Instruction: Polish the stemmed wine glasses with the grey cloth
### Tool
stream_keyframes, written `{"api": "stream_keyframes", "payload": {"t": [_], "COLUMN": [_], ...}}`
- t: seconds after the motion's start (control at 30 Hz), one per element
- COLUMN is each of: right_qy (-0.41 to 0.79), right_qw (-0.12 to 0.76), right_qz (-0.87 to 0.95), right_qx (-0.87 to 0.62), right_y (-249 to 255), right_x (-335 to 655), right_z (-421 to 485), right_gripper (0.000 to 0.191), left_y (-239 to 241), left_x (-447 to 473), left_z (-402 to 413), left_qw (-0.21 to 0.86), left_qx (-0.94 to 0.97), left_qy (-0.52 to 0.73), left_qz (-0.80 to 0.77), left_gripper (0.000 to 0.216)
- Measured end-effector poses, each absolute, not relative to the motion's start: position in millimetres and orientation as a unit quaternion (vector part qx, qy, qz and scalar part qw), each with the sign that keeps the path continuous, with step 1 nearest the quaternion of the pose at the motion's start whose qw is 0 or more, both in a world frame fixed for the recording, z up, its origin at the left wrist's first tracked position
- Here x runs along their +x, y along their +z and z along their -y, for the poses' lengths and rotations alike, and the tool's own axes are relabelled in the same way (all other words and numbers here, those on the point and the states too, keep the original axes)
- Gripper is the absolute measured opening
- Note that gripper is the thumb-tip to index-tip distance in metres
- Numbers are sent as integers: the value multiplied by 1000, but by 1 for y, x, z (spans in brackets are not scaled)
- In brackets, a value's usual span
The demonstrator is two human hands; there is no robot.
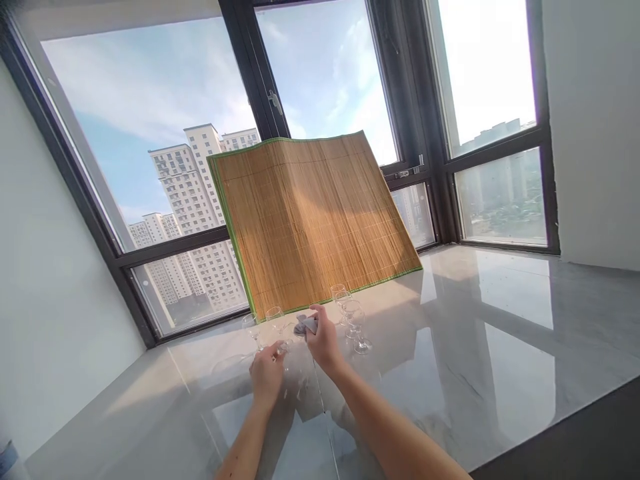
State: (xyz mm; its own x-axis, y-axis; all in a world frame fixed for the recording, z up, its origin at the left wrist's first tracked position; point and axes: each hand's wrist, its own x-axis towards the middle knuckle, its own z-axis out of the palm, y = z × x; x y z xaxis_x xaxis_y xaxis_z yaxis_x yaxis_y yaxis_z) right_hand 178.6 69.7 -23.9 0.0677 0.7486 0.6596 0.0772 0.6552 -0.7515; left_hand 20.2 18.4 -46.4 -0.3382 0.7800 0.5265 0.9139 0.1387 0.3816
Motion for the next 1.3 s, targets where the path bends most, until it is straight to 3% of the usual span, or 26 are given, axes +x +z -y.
{"api": "stream_keyframes", "payload": {"t": [0.23, 0.47, 0.77, 0.9, 1.03, 1.2, 1.3], "right_qy": [449, 443, 536, 527, 445, 365, 364], "right_qw": [559, 522, 507, 597, 681, 707, 680], "right_qz": [631, 644, 613, 542, 496, 501, 527], "right_qx": [-296, -340, -284, -269, -304, -340, -357], "right_y": [-28, -27, -16, -11, -7, -8, -17], "right_x": [172, 175, 184, 183, 183, 185, 179], "right_z": [-72, -73, -66, -64, -64, -63, -66], "right_gripper": [44, 46, 54, 49, 42, 36, 37], "left_y": [-46, -44, -38, -42, -49, -48, -38], "left_x": [15, 16, 16, 16, 18, 24, 31], "left_z": [-16, -16, -15, -20, -27, -29, -25], "left_qw": [145, 164, 160, 87, -53, -179, -243], "left_qx": [-585, -609, -623, -637, -606, -553, -503], "left_qy": [-309, -306, -338, -364, -424, -535, -617], "left_qz": [735, 713, 687, 674, 671, 613, 554], "left_gripper": [42, 44, 44, 38, 35, 46, 53]}}
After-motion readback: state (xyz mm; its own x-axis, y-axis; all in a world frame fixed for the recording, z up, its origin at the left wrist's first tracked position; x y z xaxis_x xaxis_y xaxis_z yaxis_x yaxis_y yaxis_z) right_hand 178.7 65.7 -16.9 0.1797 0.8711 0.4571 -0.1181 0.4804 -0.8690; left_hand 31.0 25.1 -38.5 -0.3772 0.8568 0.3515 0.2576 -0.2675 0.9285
